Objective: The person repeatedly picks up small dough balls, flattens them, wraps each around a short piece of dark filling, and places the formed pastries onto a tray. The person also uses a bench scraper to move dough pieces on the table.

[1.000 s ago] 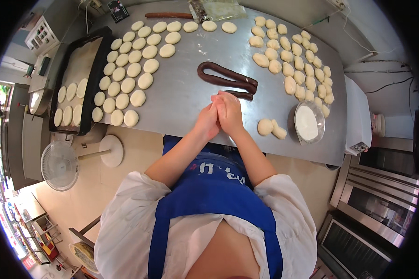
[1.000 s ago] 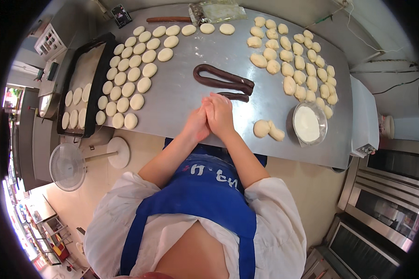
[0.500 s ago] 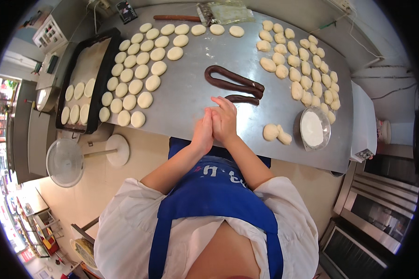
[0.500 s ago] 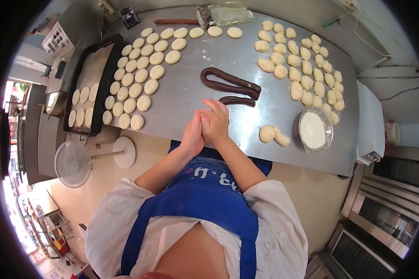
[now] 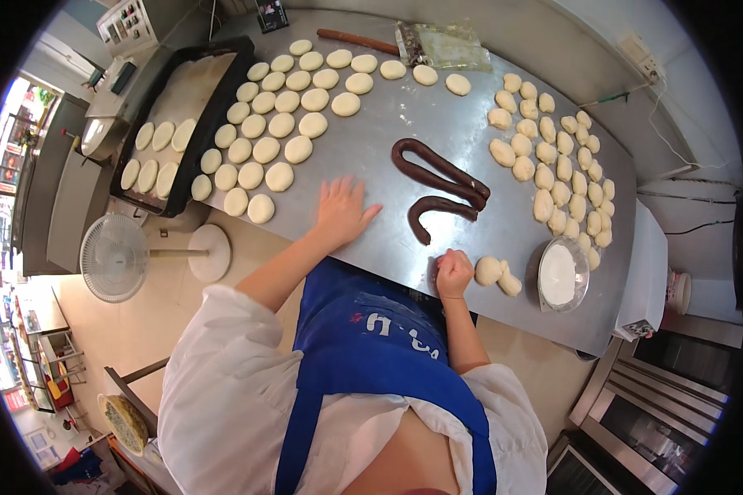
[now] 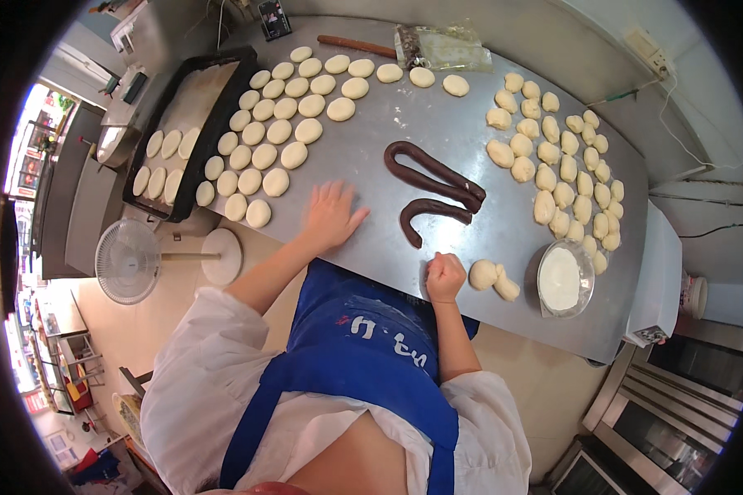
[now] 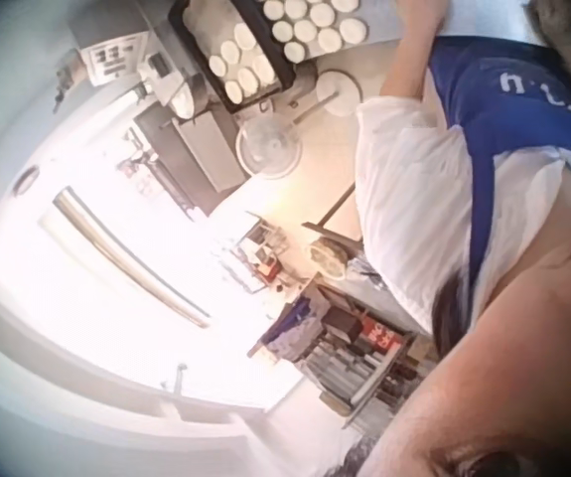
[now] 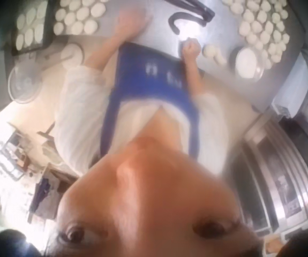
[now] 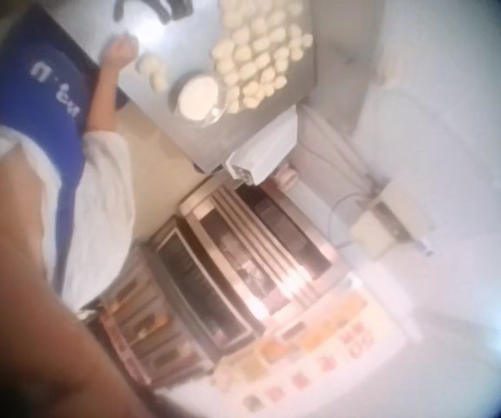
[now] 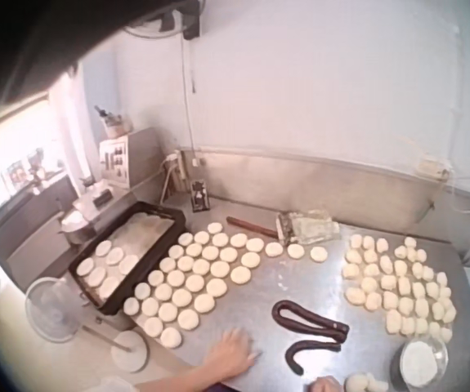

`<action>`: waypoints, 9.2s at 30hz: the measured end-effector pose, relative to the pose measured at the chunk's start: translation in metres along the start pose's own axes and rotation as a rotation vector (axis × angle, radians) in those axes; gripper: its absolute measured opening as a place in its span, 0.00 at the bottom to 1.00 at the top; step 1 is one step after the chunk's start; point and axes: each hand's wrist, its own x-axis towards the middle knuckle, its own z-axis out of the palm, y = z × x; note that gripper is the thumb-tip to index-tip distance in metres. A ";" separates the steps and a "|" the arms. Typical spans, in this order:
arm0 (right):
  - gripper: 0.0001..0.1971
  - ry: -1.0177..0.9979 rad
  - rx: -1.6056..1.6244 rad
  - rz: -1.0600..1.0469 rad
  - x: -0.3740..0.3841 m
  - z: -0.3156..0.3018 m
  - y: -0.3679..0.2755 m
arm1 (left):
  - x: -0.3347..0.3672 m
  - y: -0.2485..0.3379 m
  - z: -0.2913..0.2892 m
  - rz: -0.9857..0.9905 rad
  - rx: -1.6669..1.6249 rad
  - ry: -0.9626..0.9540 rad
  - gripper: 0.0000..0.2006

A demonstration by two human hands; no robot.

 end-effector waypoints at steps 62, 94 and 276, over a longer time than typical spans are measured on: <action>0.18 0.040 0.000 0.198 0.001 0.004 0.007 | 0.022 -0.006 -0.001 -0.129 -0.013 0.001 0.16; 0.29 0.299 1.153 1.189 0.063 -0.058 0.020 | 0.319 -0.065 0.012 0.002 0.052 0.061 0.30; 0.08 -0.178 -0.258 -0.157 0.029 -0.007 -0.018 | -0.030 0.125 -0.001 0.209 -0.183 -0.618 0.44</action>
